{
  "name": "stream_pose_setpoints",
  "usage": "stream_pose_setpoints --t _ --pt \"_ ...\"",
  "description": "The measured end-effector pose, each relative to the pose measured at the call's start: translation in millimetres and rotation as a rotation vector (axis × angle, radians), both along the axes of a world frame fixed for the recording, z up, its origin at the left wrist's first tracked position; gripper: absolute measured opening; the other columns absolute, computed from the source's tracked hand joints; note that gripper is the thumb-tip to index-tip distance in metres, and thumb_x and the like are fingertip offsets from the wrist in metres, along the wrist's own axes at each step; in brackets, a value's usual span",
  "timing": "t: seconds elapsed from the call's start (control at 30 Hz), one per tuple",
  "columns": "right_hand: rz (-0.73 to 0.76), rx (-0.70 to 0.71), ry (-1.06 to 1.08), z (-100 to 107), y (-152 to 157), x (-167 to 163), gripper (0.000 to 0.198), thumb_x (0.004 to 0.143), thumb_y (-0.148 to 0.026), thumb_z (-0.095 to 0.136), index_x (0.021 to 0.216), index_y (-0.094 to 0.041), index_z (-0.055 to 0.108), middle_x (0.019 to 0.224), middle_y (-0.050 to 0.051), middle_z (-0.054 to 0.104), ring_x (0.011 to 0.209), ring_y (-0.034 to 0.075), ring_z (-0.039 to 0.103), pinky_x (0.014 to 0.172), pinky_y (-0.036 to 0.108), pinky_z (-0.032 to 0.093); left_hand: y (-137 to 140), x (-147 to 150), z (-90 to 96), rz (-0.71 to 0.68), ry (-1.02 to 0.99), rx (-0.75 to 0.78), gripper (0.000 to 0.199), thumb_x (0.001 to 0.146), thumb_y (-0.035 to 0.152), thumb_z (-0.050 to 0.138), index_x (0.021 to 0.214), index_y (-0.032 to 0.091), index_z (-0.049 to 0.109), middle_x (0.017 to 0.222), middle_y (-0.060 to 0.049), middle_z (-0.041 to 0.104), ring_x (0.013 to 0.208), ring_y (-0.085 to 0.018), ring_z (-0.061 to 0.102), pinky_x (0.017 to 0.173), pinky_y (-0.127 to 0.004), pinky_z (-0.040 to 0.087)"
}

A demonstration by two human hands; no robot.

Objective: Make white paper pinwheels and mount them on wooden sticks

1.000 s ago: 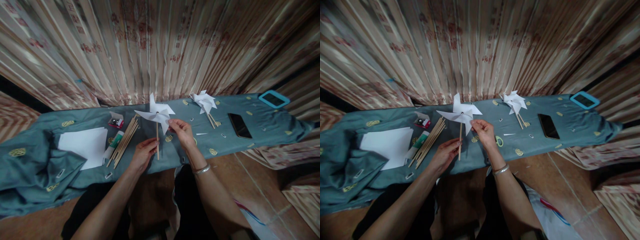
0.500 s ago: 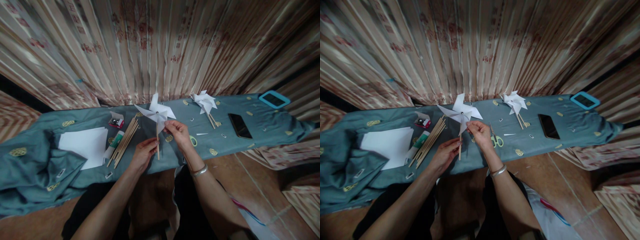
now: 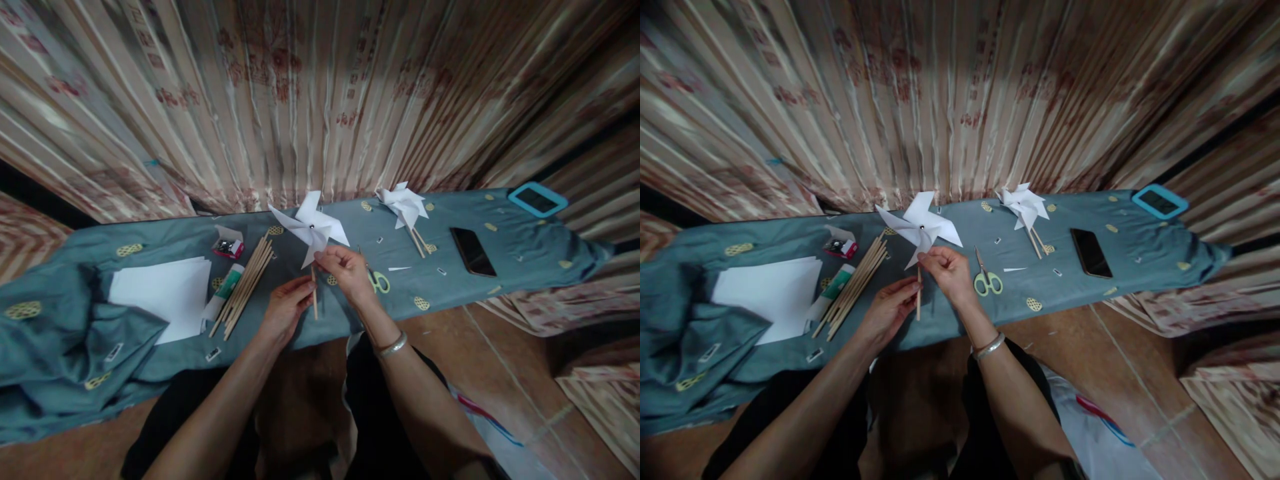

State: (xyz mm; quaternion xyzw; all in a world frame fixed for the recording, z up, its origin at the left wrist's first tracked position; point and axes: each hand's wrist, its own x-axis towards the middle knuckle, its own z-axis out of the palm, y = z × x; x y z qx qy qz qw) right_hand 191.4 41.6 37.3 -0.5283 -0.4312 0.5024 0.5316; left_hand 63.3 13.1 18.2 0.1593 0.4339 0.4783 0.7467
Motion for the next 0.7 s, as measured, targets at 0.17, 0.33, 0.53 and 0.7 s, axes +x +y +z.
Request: stream_pose_setpoints --t 0.17,0.33,0.53,0.7 --pt "-0.033 0.034 -0.141 -3 -7 1 0.033 0.064 -0.051 0.076 0.069 -0.02 0.067 0.056 -0.003 0.064 0.049 0.011 0.052 0.052 0.025 0.04 2 2 0.9 0.003 -0.023 0.008 0.029 0.046 0.014 0.09 0.072 0.012 0.076 0.063 -0.002 0.071 0.057 -0.008 0.06 0.059 -0.019 0.048" --pt "-0.094 0.034 -0.402 -8 -20 9 0.033 0.07 -0.053 0.074 0.078 -0.021 0.072 0.066 0.0 0.071 0.061 0.016 0.063 0.061 0.027 0.048 1 6 1.1 -0.021 -0.036 0.035 0.029 0.049 0.017 0.09 0.075 0.013 0.077 0.064 -0.002 0.071 0.059 -0.009 0.061 0.063 -0.02 0.049" --pt "-0.089 0.034 -0.326 -18 -27 7 0.032 0.068 -0.05 0.077 0.084 -0.022 0.072 0.073 0.001 0.075 0.066 0.018 0.067 0.064 0.028 0.052 -1 10 3.0 -0.029 -0.079 0.051 0.03 0.047 0.02 0.092 0.072 0.014 0.077 0.066 -0.002 0.072 0.063 -0.009 0.062 0.065 -0.019 0.048" --pt "-0.15 0.038 -0.237 -20 -24 4 0.034 0.066 -0.045 0.078 0.088 -0.02 0.07 0.074 0.002 0.075 0.067 0.017 0.068 0.067 0.028 0.053 -1 11 2.2 -0.027 -0.065 0.057 0.032 0.046 0.02 0.092 0.074 0.014 0.078 0.066 -0.002 0.072 0.062 -0.009 0.061 0.064 -0.02 0.047"
